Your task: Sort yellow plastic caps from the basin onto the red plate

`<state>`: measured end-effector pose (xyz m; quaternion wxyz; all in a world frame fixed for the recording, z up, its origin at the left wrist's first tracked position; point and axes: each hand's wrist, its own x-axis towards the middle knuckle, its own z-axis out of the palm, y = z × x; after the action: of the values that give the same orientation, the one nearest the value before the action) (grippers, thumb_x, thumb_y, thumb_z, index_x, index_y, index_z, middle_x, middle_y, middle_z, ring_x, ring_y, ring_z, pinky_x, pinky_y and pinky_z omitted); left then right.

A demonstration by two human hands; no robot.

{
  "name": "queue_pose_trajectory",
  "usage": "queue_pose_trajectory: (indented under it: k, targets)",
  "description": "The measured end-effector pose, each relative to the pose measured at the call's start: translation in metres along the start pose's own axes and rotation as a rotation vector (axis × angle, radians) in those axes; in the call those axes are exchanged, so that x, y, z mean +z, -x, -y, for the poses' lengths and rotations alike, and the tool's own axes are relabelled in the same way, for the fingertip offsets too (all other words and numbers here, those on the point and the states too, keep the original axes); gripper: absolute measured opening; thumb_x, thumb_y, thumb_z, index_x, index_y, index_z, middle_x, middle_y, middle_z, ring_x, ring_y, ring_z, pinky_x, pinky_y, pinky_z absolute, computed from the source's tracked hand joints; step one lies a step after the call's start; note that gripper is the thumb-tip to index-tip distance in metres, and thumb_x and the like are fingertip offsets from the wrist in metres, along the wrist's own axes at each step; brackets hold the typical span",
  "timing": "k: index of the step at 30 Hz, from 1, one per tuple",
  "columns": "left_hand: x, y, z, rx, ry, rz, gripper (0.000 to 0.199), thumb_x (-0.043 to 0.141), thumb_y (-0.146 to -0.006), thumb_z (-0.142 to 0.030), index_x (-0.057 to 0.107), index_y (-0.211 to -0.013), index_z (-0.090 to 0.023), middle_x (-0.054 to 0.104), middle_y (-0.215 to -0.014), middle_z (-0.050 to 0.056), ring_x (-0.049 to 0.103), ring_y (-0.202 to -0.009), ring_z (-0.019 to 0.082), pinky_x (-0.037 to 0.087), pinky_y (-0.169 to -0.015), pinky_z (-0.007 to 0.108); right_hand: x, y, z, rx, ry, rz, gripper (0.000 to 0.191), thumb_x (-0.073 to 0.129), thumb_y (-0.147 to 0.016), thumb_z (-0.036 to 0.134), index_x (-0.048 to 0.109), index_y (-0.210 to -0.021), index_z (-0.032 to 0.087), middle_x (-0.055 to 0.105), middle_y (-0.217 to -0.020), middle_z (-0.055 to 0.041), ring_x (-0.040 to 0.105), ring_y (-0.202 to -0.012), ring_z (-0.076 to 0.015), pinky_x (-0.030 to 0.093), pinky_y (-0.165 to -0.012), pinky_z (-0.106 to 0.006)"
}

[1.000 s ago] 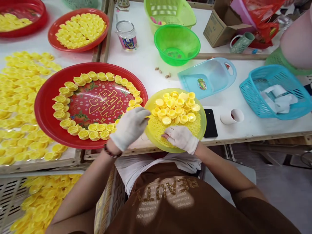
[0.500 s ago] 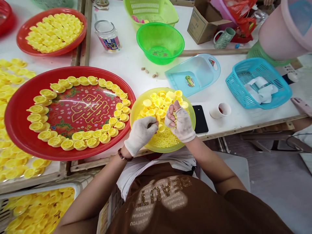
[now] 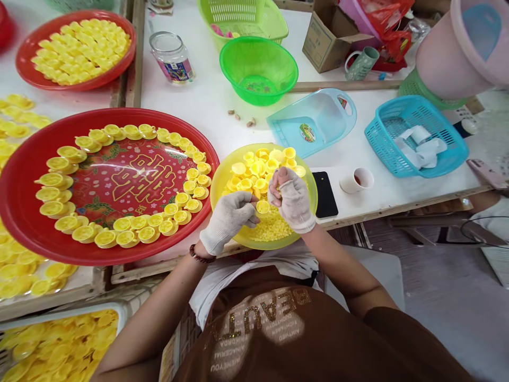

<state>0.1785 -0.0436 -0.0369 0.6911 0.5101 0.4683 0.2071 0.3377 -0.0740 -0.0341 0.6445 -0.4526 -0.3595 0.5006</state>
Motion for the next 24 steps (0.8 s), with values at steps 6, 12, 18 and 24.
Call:
queue_pose_trajectory:
  k: [6, 12, 18, 24]
  targets:
    - [0.000, 0.004, 0.006, 0.238, -0.187, -0.195, 0.022, 0.058, -0.083, -0.022, 0.066, -0.103, -0.015, 0.071, -0.077, 0.001, 0.071, -0.061, 0.015, 0.061, -0.060, 0.025, -0.023, 0.018, -0.006, 0.030, 0.665, 0.154, 0.027, 0.065, -0.094, 0.047, 0.054, -0.095, 0.023, 0.045, -0.065, 0.0058, 0.041, -0.058, -0.0116, 0.037, -0.058, -0.028]
    - [0.004, 0.006, 0.015, 0.421, -0.420, -0.280, 0.015, 0.057, -0.087, -0.021, 0.069, -0.095, -0.018, 0.073, -0.079, 0.001, 0.074, -0.071, 0.016, 0.058, -0.067, 0.024, -0.027, 0.020, -0.008, 0.066, 0.724, 0.319, 0.029, 0.064, -0.092, 0.042, 0.051, -0.107, 0.021, 0.055, -0.085, 0.0010, 0.051, -0.071, -0.0136, 0.044, -0.068, -0.030]
    - [0.002, 0.005, 0.017, 0.373, -0.337, -0.262, 0.016, 0.056, -0.088, -0.024, 0.068, -0.098, -0.017, 0.073, -0.081, 0.002, 0.075, -0.066, 0.017, 0.057, -0.060, 0.023, -0.029, 0.016, -0.005, 0.258, 0.465, 0.328, 0.031, 0.063, -0.091, 0.048, 0.050, -0.104, 0.023, 0.053, -0.075, 0.0034, 0.050, -0.062, -0.0121, 0.041, -0.051, -0.024]
    - [0.001, 0.006, 0.014, 0.346, -0.302, -0.273, 0.017, 0.057, -0.087, -0.023, 0.068, -0.097, -0.016, 0.072, -0.081, 0.003, 0.075, -0.067, 0.017, 0.057, -0.060, 0.023, -0.033, 0.016, -0.006, 0.256, 0.450, 0.342, 0.024, 0.052, -0.099, 0.043, 0.055, -0.108, 0.021, 0.061, -0.085, -0.0014, 0.054, -0.063, -0.0119, 0.045, -0.050, -0.024]
